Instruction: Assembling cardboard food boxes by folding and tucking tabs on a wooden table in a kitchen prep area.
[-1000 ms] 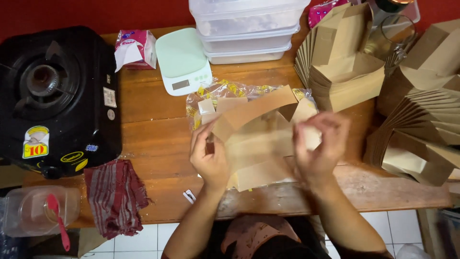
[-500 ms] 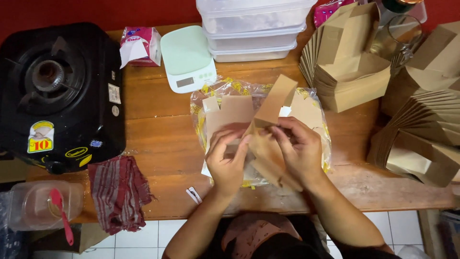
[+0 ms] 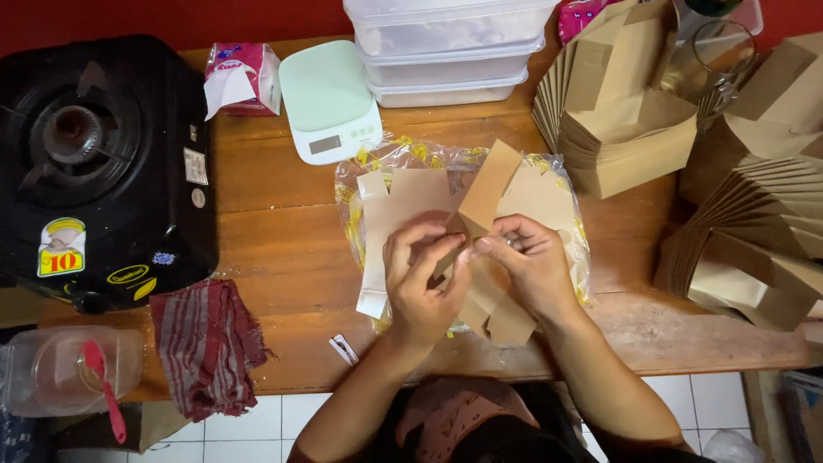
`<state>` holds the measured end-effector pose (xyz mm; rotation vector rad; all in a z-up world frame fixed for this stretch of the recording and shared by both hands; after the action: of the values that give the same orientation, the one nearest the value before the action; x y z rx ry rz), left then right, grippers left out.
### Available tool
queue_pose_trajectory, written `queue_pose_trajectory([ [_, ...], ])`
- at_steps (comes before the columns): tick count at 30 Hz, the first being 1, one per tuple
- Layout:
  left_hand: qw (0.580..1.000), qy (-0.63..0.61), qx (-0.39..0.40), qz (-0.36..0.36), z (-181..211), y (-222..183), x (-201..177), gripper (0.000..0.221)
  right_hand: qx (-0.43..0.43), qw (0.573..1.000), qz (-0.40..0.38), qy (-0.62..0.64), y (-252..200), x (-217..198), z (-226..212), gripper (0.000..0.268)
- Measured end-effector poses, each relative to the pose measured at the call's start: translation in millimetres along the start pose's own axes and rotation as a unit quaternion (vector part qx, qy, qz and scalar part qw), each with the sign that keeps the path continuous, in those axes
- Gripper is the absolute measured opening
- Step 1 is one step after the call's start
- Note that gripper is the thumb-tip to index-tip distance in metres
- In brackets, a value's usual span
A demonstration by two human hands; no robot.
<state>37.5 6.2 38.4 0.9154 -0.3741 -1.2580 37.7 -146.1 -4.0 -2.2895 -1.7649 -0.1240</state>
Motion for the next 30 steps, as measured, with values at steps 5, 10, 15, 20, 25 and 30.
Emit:
queue_pose_trajectory([
  [5,0.998,-0.047,-0.05,-0.015,-6.8,1.7,-1.3,0.011,0.004,0.999,-0.044,-0.005,3.5,-7.9,12.2,0.011],
  [10,0.993,-0.074,-0.075,-0.062,0.0,12.3,-6.1,0.011,-0.03,0.996,-0.075,-0.049,3.7,-5.5,1.9,0.01],
  [15,0.997,-0.048,-0.042,-0.034,2.8,17.3,-11.5,0.007,-0.075,0.992,-0.067,-0.071,-0.1,-5.3,0.4,0.01],
  [20,0.996,-0.049,-0.061,-0.034,3.8,23.4,-21.3,0.007,-0.139,0.975,-0.076,-0.156,-3.1,2.2,-17.2,0.003],
  [25,0.993,-0.082,-0.073,-0.037,3.8,14.8,-17.7,0.007,-0.081,0.993,-0.018,-0.08,-10.0,-4.2,1.2,0.011],
  [30,0.985,-0.115,-0.122,-0.03,2.7,5.7,-14.2,0.008,-0.114,0.986,-0.018,-0.119,-15.4,0.5,-4.8,0.006],
])
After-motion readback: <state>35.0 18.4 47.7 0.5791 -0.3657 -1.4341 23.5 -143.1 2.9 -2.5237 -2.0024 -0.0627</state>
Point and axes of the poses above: each hand's wrist, its own y-axis towards the middle knuckle, its own x-axis out of the palm, z = x × y, the point moved 5 cm from there along y, towards the middle knuckle, and after that the axes turned 6 degrees about x, right-handed, at the moved point
